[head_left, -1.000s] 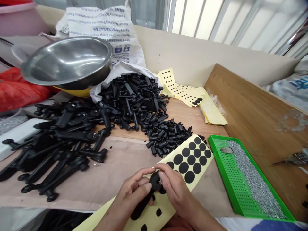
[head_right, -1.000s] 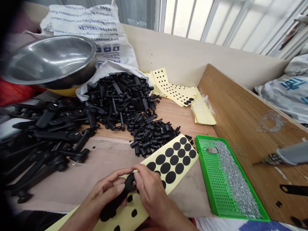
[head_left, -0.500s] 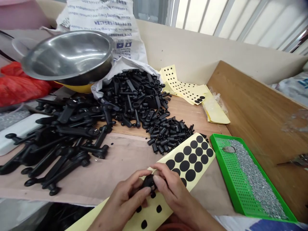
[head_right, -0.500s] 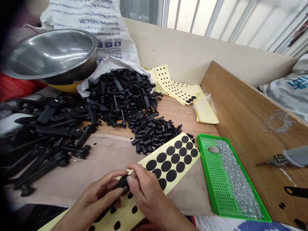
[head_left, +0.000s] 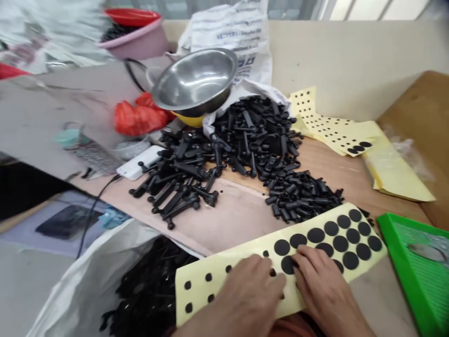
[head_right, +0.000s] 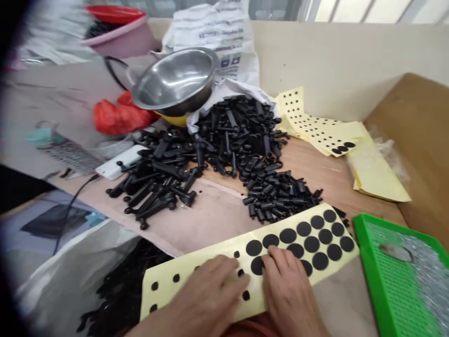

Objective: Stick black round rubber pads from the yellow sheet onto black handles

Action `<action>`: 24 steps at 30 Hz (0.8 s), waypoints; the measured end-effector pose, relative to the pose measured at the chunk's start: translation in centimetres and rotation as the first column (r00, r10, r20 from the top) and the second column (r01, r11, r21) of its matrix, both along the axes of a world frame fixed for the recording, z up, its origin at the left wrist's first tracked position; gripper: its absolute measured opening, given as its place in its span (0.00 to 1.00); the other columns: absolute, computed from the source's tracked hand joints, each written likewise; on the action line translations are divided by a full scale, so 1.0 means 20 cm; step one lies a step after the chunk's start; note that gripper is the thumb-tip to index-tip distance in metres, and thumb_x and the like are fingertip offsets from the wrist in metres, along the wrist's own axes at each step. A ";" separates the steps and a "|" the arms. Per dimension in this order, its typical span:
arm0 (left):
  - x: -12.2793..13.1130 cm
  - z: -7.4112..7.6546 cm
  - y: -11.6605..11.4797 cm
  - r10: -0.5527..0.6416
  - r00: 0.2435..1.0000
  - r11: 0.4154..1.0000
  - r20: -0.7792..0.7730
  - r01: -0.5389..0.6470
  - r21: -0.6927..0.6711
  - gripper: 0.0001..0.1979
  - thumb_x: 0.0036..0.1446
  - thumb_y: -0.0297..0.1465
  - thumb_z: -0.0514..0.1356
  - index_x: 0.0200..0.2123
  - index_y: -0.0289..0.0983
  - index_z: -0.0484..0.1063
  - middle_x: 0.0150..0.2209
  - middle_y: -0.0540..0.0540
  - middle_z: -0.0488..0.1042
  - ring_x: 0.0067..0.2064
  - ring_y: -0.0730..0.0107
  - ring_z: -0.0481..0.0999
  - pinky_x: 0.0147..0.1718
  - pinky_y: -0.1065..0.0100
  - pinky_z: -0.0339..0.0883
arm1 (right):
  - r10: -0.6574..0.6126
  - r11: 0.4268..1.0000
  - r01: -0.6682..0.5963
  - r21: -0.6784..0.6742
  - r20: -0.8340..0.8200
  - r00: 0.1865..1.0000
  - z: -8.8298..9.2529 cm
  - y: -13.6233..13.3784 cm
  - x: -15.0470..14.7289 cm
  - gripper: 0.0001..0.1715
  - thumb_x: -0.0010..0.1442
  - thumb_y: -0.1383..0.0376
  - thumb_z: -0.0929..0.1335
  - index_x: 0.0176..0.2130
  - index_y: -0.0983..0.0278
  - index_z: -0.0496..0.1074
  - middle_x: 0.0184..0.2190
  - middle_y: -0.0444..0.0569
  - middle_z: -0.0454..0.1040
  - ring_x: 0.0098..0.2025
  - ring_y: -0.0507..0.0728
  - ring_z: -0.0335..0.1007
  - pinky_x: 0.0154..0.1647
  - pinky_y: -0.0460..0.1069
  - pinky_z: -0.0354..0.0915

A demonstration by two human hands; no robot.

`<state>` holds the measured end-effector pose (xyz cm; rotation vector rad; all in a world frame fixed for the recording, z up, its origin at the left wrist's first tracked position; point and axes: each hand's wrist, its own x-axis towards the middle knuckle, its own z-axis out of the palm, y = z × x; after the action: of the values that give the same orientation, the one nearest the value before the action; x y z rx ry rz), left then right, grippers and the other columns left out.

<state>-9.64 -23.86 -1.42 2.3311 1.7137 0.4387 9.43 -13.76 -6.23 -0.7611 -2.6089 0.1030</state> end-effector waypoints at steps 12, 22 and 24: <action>0.13 -0.22 0.16 0.002 0.988 0.978 -0.154 0.030 0.207 0.15 0.57 0.24 0.52 0.48 0.37 0.66 0.44 0.42 0.70 0.40 0.57 0.67 0.34 0.59 0.59 | -0.080 0.967 0.076 -0.243 -0.005 0.997 0.14 0.00 -0.03 0.12 0.59 0.76 0.58 0.41 0.65 0.65 0.41 0.55 0.67 0.42 0.60 0.63 0.42 0.55 0.64; 0.12 -0.23 0.16 0.002 0.987 0.958 -0.163 0.045 0.284 0.16 0.55 0.22 0.52 0.46 0.36 0.68 0.44 0.41 0.72 0.41 0.57 0.68 0.34 0.59 0.59 | -0.120 0.954 0.139 -0.267 0.085 0.989 0.13 0.00 -0.06 0.09 0.57 0.77 0.59 0.32 0.65 0.63 0.38 0.52 0.66 0.38 0.59 0.60 0.38 0.56 0.60; 0.13 -0.23 0.15 0.009 0.985 0.955 -0.170 0.042 0.292 0.16 0.55 0.21 0.51 0.46 0.36 0.68 0.44 0.42 0.72 0.41 0.57 0.68 0.35 0.60 0.59 | -0.117 0.944 0.135 -0.302 0.077 0.990 0.15 -0.01 -0.06 0.09 0.56 0.77 0.59 0.31 0.65 0.62 0.36 0.50 0.66 0.38 0.59 0.60 0.38 0.55 0.59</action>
<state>-7.09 -20.83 -6.10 2.6604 1.8099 0.5406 8.15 -13.88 -3.20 -1.0503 -2.6217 0.4646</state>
